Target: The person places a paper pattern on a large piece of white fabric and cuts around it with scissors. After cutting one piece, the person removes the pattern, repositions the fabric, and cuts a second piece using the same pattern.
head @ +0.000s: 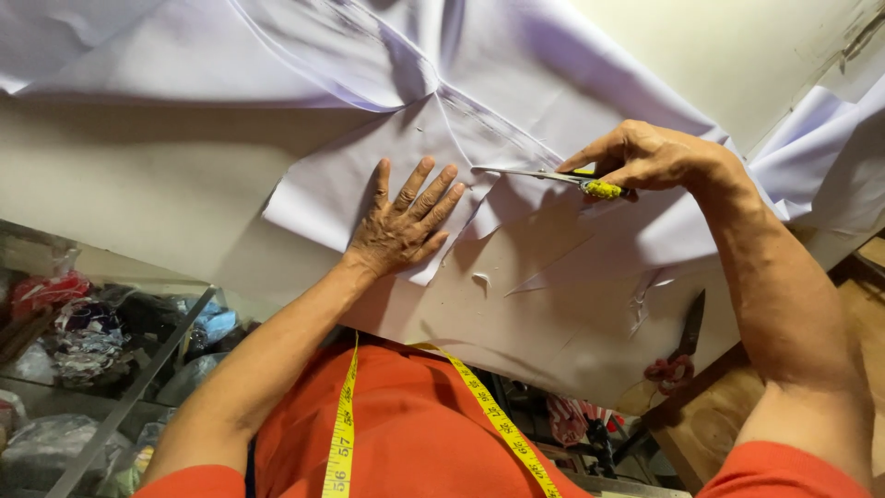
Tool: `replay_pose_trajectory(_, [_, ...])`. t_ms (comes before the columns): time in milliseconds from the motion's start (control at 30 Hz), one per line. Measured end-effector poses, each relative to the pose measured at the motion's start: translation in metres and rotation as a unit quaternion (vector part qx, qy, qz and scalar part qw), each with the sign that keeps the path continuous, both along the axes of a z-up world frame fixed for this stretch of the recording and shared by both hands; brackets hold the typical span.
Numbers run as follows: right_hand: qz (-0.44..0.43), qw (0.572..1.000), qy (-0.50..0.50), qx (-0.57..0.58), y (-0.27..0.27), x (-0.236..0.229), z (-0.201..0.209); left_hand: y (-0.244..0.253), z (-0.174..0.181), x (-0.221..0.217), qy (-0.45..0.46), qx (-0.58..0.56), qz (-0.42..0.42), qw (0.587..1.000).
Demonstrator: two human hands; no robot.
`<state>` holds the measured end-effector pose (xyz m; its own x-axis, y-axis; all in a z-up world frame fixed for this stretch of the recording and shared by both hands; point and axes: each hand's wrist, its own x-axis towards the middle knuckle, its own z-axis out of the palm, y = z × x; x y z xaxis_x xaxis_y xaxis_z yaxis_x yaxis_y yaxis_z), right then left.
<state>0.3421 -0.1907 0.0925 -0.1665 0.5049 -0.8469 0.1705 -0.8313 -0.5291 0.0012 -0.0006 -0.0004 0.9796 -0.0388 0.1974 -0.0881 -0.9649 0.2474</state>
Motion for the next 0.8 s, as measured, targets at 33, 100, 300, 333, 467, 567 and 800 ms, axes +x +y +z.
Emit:
replay_pose_trajectory(33, [-0.004,1.0,-0.002,0.007,-0.002,0.0,-0.002,0.0,-0.001,0.0,0.001,-0.007,0.0,1.0])
replay_pose_trajectory(100, [-0.009,1.0,-0.004,0.015,-0.007,-0.001,-0.004,-0.001,0.0,-0.001,0.001,-0.014,-0.002,1.0])
replay_pose_trajectory(300, [-0.037,0.999,0.003,0.006,-0.009,-0.005,-0.007,-0.001,0.001,-0.001,0.001,-0.014,-0.002,1.0])
replay_pose_trajectory(333, [-0.031,0.999,-0.001,0.015,-0.011,-0.004,-0.01,0.0,0.001,-0.002,0.0,-0.013,-0.001,1.0])
replay_pose_trajectory(467, [-0.042,0.999,0.004,0.026,-0.018,-0.002,-0.014,-0.001,0.001,-0.003,0.002,-0.011,0.0,1.0])
replay_pose_trajectory(567, [-0.04,0.999,0.005,0.035,-0.02,-0.005,-0.016,-0.001,0.001,-0.003,-0.003,-0.013,0.001,1.0])
replay_pose_trajectory(800, [-0.07,0.996,0.014,0.045,-0.036,-0.02,-0.018,0.0,0.003,-0.003,-0.004,-0.002,-0.005,1.0])
